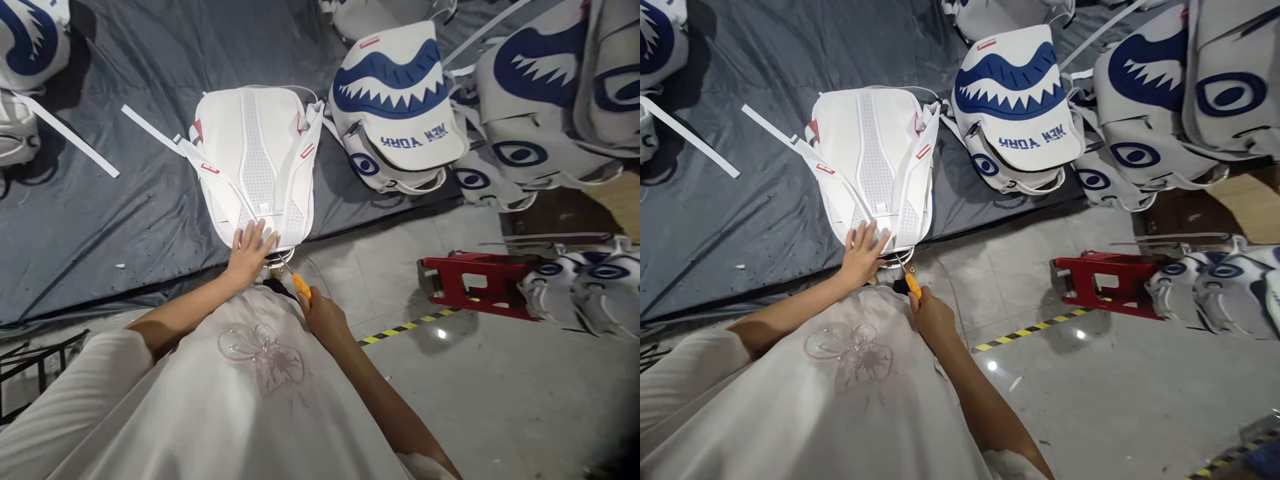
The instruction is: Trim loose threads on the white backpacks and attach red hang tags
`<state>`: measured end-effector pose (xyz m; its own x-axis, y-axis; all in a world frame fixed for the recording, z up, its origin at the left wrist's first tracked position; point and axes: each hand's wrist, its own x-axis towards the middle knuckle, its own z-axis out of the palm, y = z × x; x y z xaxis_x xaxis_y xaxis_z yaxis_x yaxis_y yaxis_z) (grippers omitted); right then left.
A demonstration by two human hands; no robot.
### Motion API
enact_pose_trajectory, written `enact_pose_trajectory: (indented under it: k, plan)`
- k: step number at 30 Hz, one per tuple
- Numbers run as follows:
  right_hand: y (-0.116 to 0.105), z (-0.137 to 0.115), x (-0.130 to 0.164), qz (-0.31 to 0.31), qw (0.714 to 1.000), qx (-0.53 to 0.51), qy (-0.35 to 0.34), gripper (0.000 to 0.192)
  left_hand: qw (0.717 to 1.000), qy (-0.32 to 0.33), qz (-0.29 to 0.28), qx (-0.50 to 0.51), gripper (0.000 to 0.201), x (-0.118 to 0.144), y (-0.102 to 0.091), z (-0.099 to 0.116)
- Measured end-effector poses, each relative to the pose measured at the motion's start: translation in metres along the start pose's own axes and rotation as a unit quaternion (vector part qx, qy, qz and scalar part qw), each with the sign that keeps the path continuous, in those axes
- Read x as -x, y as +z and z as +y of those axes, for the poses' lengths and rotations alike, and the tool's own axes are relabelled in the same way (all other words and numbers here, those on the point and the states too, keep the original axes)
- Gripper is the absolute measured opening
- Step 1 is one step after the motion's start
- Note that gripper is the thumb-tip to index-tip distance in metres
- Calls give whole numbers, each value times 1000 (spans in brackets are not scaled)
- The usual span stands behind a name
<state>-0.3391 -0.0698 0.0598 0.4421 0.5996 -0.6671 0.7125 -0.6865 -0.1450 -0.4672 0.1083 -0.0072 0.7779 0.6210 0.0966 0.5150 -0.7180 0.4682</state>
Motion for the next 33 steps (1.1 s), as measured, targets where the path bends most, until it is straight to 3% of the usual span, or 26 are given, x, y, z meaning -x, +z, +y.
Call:
enact_pose_trajectory:
  k: [4,10,14,17,20,22,24,27,30,33]
  plan:
    - [6,-5,-9,-19,1000,-5,1,32,997,39,-25,-67,57,-14,15,-8]
    - [9,-1,-12,-7,997,-71,-41,35,985,54,-95,-132,45,-32,8,-10]
    - [15,2,-12,-2,994,-97,-45,36,984,38,-60,-161,53,-35,13,4]
    - [15,6,-13,-10,994,-98,-40,35,989,24,-39,-140,64,-39,23,7]
    - [13,16,-15,7,993,-103,-54,33,994,13,-55,-92,64,-53,29,8]
    - [10,23,-17,25,991,-115,-66,33,997,-20,-56,-41,59,-70,25,15]
    - [5,30,-21,55,987,-129,-78,33,995,-90,-21,45,47,-93,10,32]
    - [-4,38,-26,161,970,-142,-114,38,952,-174,103,230,33,-126,-27,65]
    - [-14,43,-32,295,918,-138,-225,44,856,-173,271,406,27,-141,-58,90]
    - [-21,51,-42,360,863,-128,-330,41,756,-179,431,459,31,-132,-53,97]
